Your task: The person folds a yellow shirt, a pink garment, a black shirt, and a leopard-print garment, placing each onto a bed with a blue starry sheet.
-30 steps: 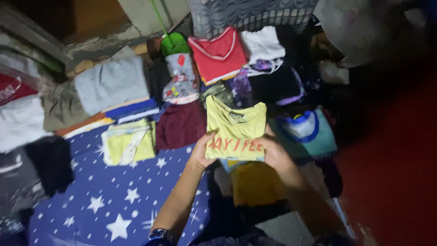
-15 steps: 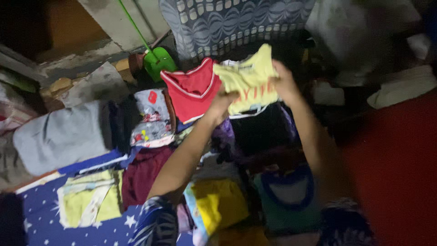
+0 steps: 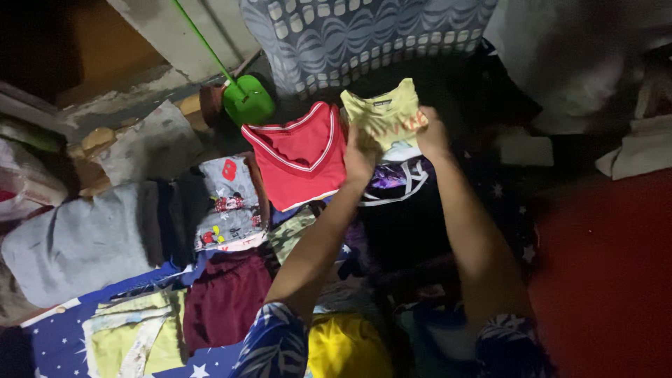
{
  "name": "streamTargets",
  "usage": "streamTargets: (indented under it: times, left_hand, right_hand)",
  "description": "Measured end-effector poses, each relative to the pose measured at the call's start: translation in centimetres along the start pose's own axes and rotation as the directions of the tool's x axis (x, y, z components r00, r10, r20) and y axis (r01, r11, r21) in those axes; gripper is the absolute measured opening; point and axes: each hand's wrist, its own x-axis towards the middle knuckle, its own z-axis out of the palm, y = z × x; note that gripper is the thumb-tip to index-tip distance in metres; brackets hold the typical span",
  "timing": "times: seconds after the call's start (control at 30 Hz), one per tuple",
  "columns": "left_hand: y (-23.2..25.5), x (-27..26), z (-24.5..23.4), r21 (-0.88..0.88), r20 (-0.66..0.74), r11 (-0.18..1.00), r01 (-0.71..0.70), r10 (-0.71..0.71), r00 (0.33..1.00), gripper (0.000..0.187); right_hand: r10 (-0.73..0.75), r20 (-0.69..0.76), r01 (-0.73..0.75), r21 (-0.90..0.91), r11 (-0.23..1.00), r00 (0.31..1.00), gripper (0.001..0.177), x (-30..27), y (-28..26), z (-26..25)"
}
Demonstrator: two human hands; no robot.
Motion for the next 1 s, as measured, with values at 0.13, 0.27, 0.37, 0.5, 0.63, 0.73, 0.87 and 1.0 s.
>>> streamTargets:
  times: [0.13, 0.27, 0.37, 0.5, 0.63, 0.73, 0.87, 1.0]
  left_hand:
    - [2.5, -1.6, -0.2, -0.132, 0.033, 0.985, 0.114, -0.110, 0.993, 0.062]
    - [0.9, -2.5, -1.7, 0.115, 0.079, 0.983, -0.142, 0.133, 0.988, 0.044]
    - [2.4, -3.7, -3.2, 0.181, 0.037, 0.975, -0.131, 0.126, 0.991, 0.041]
    - [6.6, -8.5, -8.9, 0.147, 0.134, 0.987, -0.064, 0.045, 0.990, 0.034]
    - [10.0, -16.0, -19.0, 0.170, 0.066, 0.978, -0.123, 0.113, 0.991, 0.031]
    - [10.9, -23.9, -27.6, 0.207, -0.016, 0.978, -0.009, 0.012, 1.000, 0.023]
    - [10.6, -37.4, -39.3, 0.525, -0.144, 0.840, 0.136, -0.070, 0.987, 0.028]
    - [8.8, -51.9, -49.9, 0.672, -0.281, 0.705, 0.226, -0.040, 0.959, 0.051]
  right_hand:
    - [-0.011, -0.037, 0.007, -0.120, 0.993, 0.999, 0.046, -2.4, -3.2, -1.3]
    - [0.102, -0.001, -0.086, -0.543, 0.835, 0.995, 0.053, -6.2, -7.4, -2.2]
    - [-0.089, 0.298, 0.266, -0.630, 0.730, 0.950, 0.044, -8.4, -9.6, -2.0]
    - [0.238, 0.253, -0.001, -0.684, 0.730, 0.938, 0.056, -9.1, -12.8, -3.2]
    - [-0.104, 0.345, 0.318, -0.655, 0.686, 0.933, 0.055, -12.9, -17.3, -3.2]
    - [-0.350, 0.345, 0.491, -0.606, 0.626, 0.871, 0.042, -18.6, -22.0, -0.8]
    - [-0.411, 0.474, 0.625, -0.522, 0.581, 0.779, 0.043, -29.2, -29.4, 4.2]
    - [-0.512, 0.587, 0.749, -0.271, 0.605, 0.627, 0.045, -43.3, -35.3, 10.3]
